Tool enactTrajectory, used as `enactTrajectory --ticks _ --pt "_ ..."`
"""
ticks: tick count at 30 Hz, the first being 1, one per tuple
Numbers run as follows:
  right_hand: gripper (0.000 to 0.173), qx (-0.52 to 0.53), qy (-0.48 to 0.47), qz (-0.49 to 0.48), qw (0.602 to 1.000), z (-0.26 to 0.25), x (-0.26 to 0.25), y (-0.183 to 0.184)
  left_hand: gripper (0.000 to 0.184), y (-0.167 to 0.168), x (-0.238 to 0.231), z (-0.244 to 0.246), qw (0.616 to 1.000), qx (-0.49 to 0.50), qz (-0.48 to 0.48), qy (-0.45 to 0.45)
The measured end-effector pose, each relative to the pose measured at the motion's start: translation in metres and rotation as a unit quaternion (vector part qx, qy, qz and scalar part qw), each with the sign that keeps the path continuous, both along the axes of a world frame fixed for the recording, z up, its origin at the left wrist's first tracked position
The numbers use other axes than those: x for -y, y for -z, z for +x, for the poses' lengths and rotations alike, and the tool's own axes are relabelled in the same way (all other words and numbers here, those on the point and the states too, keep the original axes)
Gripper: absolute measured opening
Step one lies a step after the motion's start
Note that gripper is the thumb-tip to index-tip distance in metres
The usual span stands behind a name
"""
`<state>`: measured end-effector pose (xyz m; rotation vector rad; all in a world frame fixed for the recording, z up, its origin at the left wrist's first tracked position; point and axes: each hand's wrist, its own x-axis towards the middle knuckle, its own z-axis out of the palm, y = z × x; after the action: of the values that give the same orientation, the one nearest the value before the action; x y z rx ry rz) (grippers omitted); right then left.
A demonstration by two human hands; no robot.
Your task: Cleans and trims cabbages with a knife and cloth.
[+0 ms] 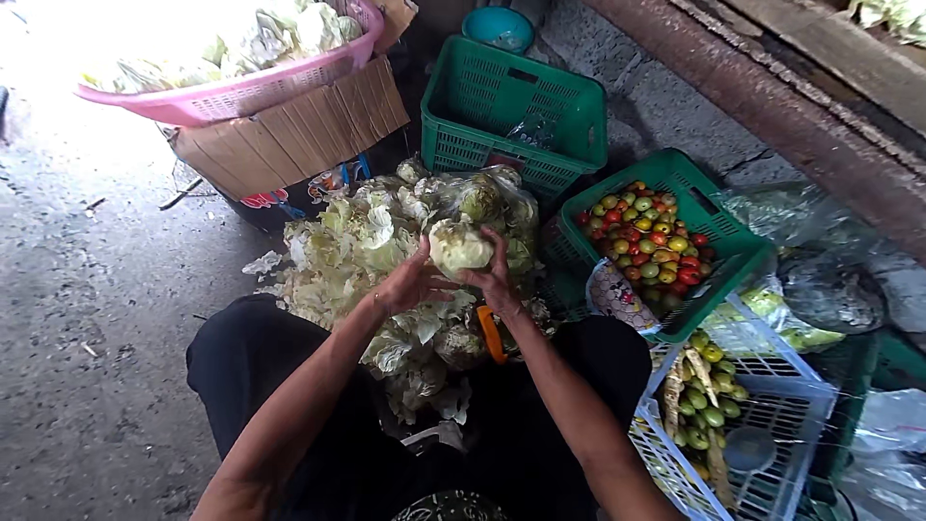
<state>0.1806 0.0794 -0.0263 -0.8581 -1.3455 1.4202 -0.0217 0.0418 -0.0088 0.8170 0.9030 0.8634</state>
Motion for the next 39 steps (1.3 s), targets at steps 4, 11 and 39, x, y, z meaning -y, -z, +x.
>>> enactTrajectory --ticks 4,11,39 --pt "0.079 -0.012 -0.013 -0.019 1.0 -0.003 0.003 -0.001 0.069 -0.008 -0.003 -0.004 0.997 0.002 0.046 -0.063" --pt "0.042 -0.006 -0.04 -0.265 0.963 -0.009 0.0 -0.004 0.063 -0.006 -0.002 -0.001 0.982 -0.151 0.109 -0.042" --pt "0.074 -0.049 0.05 -0.251 0.965 -0.002 -0.003 0.012 0.014 0.008 -0.007 -0.027 0.868 -0.401 0.286 -0.065"
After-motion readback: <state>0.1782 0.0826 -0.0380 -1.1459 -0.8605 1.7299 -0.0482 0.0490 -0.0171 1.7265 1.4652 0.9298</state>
